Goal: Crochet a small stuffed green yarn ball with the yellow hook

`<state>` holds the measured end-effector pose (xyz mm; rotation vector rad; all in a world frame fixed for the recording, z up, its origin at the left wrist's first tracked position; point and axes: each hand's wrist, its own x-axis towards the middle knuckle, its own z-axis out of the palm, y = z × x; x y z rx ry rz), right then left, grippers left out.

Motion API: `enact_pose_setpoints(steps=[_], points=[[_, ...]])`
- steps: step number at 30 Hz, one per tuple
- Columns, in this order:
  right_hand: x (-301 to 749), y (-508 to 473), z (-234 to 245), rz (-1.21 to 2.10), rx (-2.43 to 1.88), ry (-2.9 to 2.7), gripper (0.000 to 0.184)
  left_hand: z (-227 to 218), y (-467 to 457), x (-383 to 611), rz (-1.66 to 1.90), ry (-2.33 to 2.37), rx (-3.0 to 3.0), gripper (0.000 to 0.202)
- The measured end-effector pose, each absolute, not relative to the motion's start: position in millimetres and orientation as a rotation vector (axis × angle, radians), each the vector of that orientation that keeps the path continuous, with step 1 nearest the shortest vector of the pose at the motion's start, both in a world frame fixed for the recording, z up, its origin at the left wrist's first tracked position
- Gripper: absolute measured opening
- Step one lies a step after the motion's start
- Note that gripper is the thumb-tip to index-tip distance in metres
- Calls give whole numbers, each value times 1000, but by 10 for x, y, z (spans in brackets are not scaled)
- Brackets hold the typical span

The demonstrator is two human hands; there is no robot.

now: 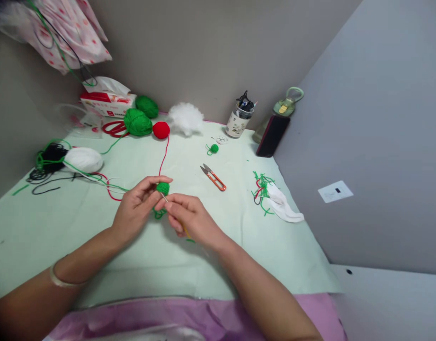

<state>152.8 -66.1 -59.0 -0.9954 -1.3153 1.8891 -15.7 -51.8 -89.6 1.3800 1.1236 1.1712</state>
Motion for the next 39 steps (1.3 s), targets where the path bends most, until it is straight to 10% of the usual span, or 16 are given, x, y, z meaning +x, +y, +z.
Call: enact_pose_setpoints(steps=[11, 39], points=[[1614, -615, -660, 2619, -617, -998, 26, -968, -367, -196, 1273, 1038, 1096, 27], [1636, -554, -657, 2120, -867, -1107, 24, -903, -464, -185, 1109, 1189, 1423, 23]])
